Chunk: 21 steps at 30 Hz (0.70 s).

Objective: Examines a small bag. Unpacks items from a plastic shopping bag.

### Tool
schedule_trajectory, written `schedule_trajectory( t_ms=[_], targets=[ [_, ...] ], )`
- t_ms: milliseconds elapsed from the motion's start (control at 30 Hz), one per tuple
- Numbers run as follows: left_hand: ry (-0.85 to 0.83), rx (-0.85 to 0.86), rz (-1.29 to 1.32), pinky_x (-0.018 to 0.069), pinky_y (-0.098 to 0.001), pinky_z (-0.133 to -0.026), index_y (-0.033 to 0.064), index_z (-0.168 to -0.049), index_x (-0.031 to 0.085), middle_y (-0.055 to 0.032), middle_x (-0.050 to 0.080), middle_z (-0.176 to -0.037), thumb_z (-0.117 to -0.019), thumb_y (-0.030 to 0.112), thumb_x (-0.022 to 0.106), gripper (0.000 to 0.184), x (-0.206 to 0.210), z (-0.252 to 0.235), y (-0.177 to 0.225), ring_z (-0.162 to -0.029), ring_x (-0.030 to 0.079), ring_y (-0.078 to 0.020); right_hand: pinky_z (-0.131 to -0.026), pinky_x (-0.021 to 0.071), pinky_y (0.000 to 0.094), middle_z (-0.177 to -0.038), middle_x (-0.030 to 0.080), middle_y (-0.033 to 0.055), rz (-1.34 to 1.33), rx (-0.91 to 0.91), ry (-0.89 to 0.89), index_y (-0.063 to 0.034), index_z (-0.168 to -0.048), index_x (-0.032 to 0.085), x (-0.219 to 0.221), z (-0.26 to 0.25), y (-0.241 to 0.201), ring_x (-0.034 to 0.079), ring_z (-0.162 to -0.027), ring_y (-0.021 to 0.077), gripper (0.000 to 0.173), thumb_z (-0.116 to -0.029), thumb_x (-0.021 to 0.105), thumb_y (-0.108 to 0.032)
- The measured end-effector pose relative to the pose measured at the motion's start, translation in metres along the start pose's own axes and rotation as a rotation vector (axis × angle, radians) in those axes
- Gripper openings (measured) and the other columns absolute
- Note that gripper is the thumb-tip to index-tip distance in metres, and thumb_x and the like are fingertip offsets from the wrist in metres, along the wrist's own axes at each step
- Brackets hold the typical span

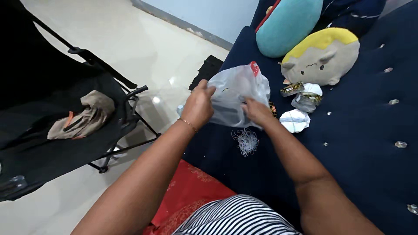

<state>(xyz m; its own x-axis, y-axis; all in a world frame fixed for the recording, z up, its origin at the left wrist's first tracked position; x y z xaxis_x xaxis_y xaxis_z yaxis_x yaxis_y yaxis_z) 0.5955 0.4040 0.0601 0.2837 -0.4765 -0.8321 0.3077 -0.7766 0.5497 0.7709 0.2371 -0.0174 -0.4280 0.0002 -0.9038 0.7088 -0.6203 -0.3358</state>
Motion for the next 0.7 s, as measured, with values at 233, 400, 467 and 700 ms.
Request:
schedule_trajectory(
  t_ms=[233,400,467,700],
  targets=[
    [0.029,0.067,-0.021,0.0572,-0.0547,-0.088,0.0064,-0.15,0.048,-0.0234,0.046,-0.146,-0.0755,-0.019,0.067,0.081,-0.023,0.0,0.05,-0.115,0.061,-0.0423,-0.084,0.0478,0.0768,-0.112,0.064,0.0358,0.132,0.269,0.166,0.0085,-0.126,0.06,-0.095,0.052,0.015,0.063,-0.104,0.0567,0.067,-0.0742,0.092,-0.02],
    [0.088,0.1,-0.027,0.0599,-0.0472,-0.075,0.0057,-0.149,0.047,-0.0197,0.044,-0.147,-0.0716,-0.019,0.068,0.084,-0.039,0.029,0.065,-0.099,0.066,-0.032,-0.081,0.0498,0.0729,-0.112,0.064,0.0336,0.135,0.235,0.165,0.0081,-0.131,0.056,-0.107,0.097,0.007,0.064,-0.101,0.0544,0.081,-0.0695,0.096,-0.025],
    [0.068,0.11,-0.042,0.06,-0.0483,-0.073,0.0049,-0.15,0.045,-0.0206,0.041,-0.15,-0.0695,-0.018,0.071,0.088,-0.035,0.035,0.063,-0.098,0.067,-0.0333,-0.081,0.0505,0.0712,-0.113,0.063,0.0356,0.132,0.207,0.206,0.0117,-0.126,0.058,-0.102,0.099,0.014,0.063,-0.102,0.0553,0.074,-0.0729,0.095,-0.025],
    [-0.064,0.041,0.013,0.0603,-0.0507,-0.076,0.0084,-0.158,0.032,-0.0203,0.031,-0.159,-0.0693,-0.016,0.074,0.102,-0.026,0.032,0.059,-0.1,0.067,-0.035,-0.093,0.0515,0.0652,-0.128,0.063,0.0271,-0.015,-0.149,0.214,0.0004,-0.139,0.057,-0.094,0.095,0.016,0.064,-0.111,0.0462,0.075,-0.0753,0.092,-0.016]
  ],
)
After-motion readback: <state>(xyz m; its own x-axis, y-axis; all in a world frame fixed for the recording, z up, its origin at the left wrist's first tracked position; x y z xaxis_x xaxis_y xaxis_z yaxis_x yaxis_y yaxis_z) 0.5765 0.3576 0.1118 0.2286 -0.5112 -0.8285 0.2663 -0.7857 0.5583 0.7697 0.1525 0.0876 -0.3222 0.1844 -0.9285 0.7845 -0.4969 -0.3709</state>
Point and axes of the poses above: each hand's wrist, its own z-axis away from the middle knuckle, its own x-axis out of the palm, y = z × x, the point moved 1 cm from there along -z, towards the middle knuckle
